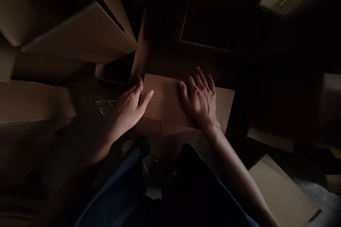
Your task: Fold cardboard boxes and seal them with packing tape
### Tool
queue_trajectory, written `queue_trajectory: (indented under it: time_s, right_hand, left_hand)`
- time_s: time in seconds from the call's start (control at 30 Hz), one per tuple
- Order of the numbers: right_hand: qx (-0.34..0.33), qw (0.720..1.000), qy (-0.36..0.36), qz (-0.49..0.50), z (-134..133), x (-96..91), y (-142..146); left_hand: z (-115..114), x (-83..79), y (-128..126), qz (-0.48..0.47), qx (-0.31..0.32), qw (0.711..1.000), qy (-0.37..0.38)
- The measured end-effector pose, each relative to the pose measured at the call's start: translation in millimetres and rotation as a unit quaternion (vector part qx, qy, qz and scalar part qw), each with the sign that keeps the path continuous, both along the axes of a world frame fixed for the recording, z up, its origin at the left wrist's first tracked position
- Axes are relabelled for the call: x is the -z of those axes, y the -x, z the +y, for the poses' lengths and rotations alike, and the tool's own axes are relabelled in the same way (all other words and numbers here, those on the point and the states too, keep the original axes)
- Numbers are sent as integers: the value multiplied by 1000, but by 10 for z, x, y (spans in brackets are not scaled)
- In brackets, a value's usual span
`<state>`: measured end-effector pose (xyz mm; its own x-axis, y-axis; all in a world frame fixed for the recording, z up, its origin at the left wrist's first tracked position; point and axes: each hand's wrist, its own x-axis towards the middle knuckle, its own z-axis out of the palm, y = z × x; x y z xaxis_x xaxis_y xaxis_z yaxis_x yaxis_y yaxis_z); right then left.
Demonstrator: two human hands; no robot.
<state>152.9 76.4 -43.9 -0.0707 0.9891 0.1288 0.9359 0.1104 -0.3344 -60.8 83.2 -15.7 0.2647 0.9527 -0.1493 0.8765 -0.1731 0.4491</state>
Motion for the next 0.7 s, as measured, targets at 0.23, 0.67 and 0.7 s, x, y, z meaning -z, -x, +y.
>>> queue_trajectory:
  time_s: [0.23, 0.67, 0.7]
  right_hand:
    - [-20, 1000, 11, 17, 21, 21, -50]
    - [16, 999, 8, 36, 93, 0, -2]
    - [19, 999, 4, 29, 83, 9, 14]
  left_hand:
    - [-126, 92, -74, -11, -19, 999, -43]
    - [-104, 101, -55, 18, 2, 999, -27]
    - [-114, 131, -48, 14, 4, 999, -33]
